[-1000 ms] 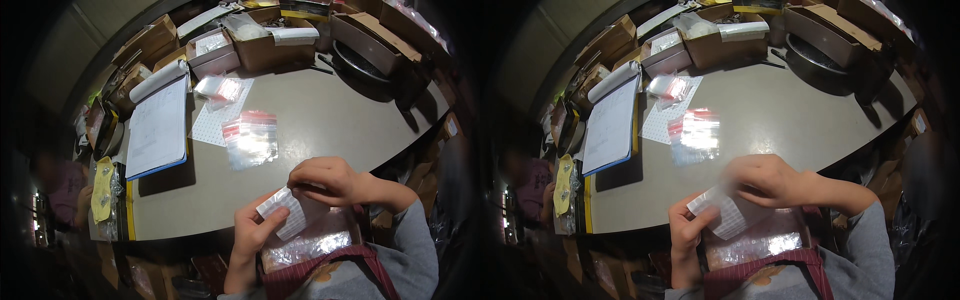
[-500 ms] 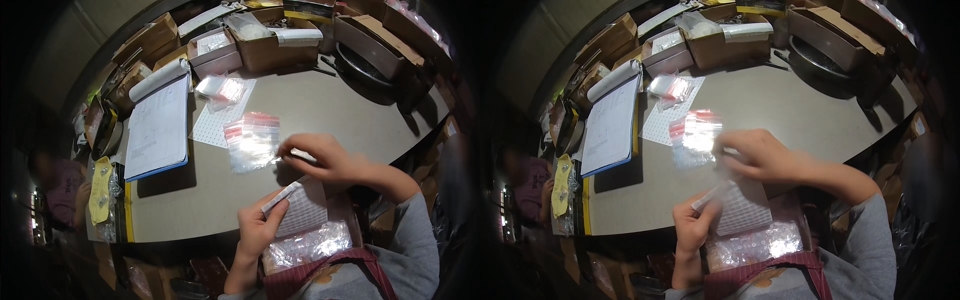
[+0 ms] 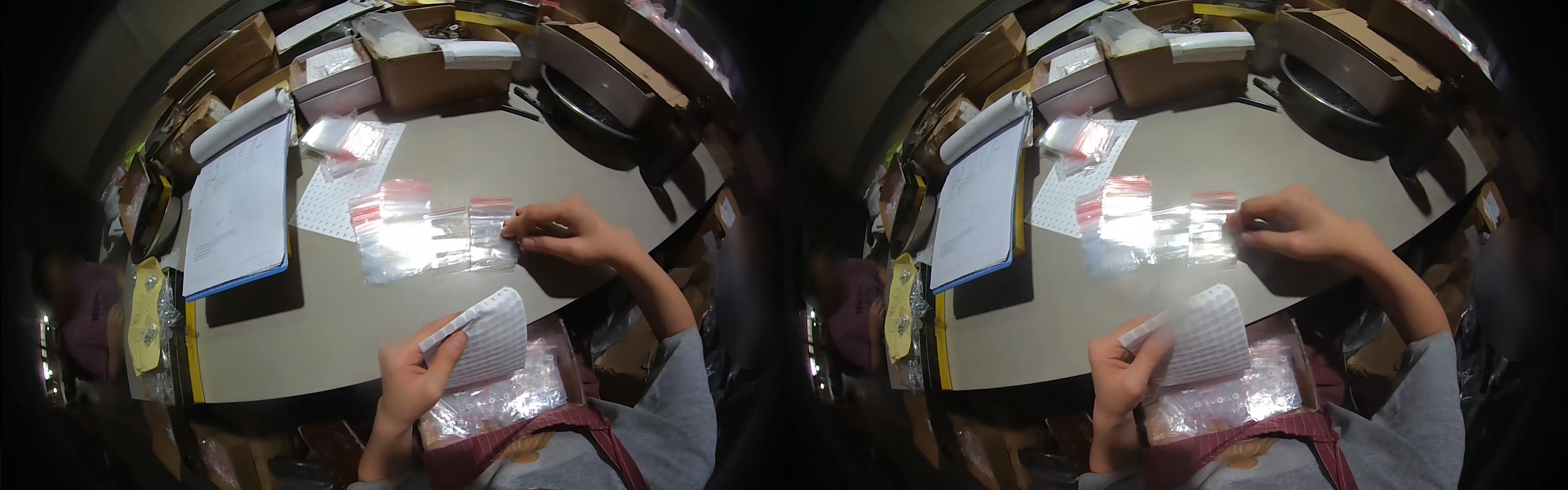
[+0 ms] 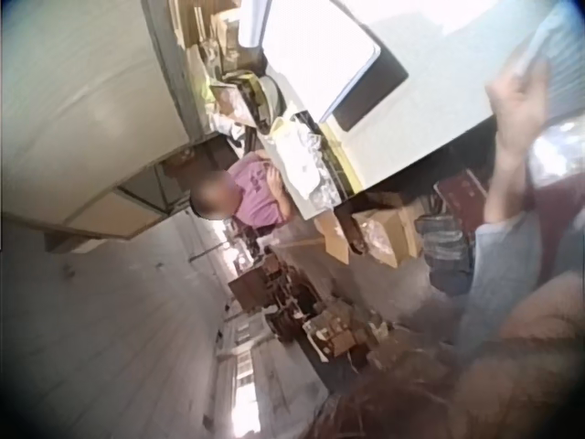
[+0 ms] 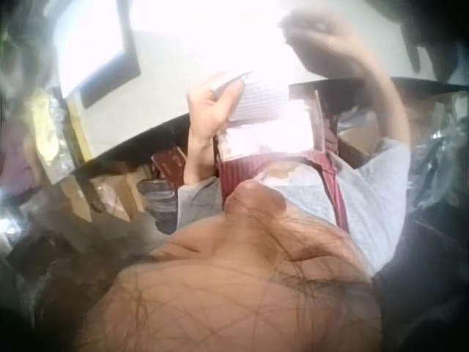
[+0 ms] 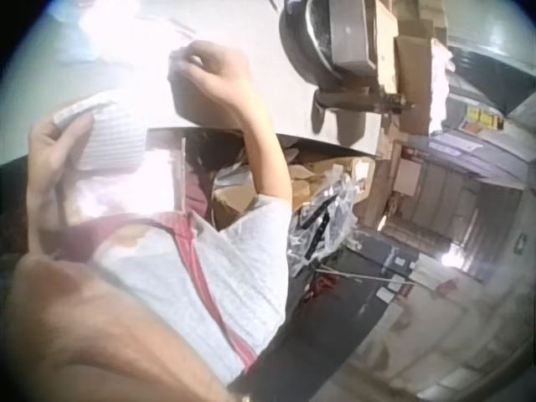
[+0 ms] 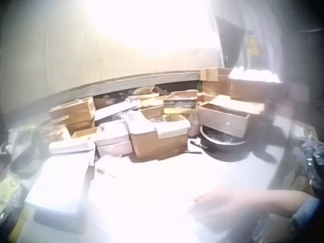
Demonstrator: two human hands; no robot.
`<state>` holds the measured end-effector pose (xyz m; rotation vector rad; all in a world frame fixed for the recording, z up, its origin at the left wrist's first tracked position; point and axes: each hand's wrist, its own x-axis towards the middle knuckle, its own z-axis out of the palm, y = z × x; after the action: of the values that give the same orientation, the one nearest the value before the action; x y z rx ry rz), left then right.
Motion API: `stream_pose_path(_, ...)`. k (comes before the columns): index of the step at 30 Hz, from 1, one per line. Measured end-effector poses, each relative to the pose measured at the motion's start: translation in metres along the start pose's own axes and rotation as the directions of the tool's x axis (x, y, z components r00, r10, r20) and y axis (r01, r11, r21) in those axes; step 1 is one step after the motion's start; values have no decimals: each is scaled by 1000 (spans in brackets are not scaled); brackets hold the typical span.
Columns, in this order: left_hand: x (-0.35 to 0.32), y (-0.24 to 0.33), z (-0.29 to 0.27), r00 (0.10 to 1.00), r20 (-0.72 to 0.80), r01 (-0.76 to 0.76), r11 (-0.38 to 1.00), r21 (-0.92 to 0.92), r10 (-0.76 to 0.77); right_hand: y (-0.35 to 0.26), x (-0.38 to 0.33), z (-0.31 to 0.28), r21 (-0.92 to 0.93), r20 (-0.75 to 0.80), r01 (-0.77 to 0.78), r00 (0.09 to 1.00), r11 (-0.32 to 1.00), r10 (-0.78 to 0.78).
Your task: The person repeatedly peels small adhesive labels from a sheet and applies them to clear plastic zip-top pouches on a table. The person handles the label sheet and pouches by hand, placing each labeled pouch into a cardboard box at the end.
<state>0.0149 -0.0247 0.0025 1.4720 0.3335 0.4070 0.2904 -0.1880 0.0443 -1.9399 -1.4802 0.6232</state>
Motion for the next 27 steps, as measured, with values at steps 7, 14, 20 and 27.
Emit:
stream_pose_path(7,0,0,0,998,-49,-38,999,2,38,4,20,28,-598,-318,192,835,778,-450)
stream_pose_path(14,-5,-4,-2,999,-43,-10,999,-46,8,0,6,34,-651,-106,246,908,718,-406)
stream_pose_path(20,-2,-4,1,997,-74,-15,998,-55,11,-4,13,0,-230,-217,116,962,966,-168)
stream_pose_path(27,-3,-9,-6,997,-12,-77,996,-53,76,6,39,13,-356,-135,-35,991,934,-14)
